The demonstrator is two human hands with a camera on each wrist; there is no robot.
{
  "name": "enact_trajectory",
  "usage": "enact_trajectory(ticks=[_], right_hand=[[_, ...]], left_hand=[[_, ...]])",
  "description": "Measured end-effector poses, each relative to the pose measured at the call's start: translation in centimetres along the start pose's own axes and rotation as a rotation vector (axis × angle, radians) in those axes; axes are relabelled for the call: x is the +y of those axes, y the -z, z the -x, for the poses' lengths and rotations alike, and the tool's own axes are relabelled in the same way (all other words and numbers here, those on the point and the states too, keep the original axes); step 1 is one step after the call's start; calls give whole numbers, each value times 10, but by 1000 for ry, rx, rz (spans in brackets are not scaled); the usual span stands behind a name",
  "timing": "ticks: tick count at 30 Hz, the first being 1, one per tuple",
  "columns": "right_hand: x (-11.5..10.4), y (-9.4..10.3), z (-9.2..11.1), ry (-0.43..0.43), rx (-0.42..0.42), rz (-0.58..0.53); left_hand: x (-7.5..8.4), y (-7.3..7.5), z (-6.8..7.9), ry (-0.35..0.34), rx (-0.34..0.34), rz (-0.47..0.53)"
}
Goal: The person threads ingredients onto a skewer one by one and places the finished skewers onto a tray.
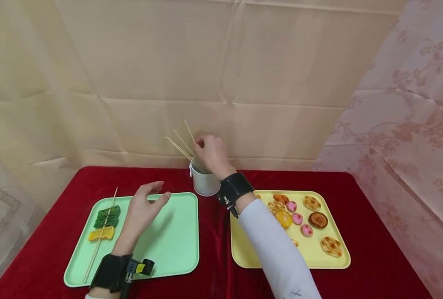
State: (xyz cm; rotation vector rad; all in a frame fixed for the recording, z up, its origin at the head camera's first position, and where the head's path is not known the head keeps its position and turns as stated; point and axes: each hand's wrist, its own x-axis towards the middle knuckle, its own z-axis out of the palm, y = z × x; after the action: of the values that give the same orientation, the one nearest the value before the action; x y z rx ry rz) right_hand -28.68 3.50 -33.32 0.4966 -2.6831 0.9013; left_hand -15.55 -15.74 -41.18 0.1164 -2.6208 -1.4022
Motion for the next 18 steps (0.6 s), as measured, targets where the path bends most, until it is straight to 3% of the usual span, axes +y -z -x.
enact_trajectory(ticks=[9, 14, 18], right_hand=[[-12, 53, 43, 83, 236, -265], [-4, 70, 78, 26, 324, -338], [7, 73, 104, -59, 339, -323]], left_hand=[[4, 18, 4, -8, 1, 11], [11, 16, 7, -45, -6, 46], [15, 11, 10, -58, -10, 85]])
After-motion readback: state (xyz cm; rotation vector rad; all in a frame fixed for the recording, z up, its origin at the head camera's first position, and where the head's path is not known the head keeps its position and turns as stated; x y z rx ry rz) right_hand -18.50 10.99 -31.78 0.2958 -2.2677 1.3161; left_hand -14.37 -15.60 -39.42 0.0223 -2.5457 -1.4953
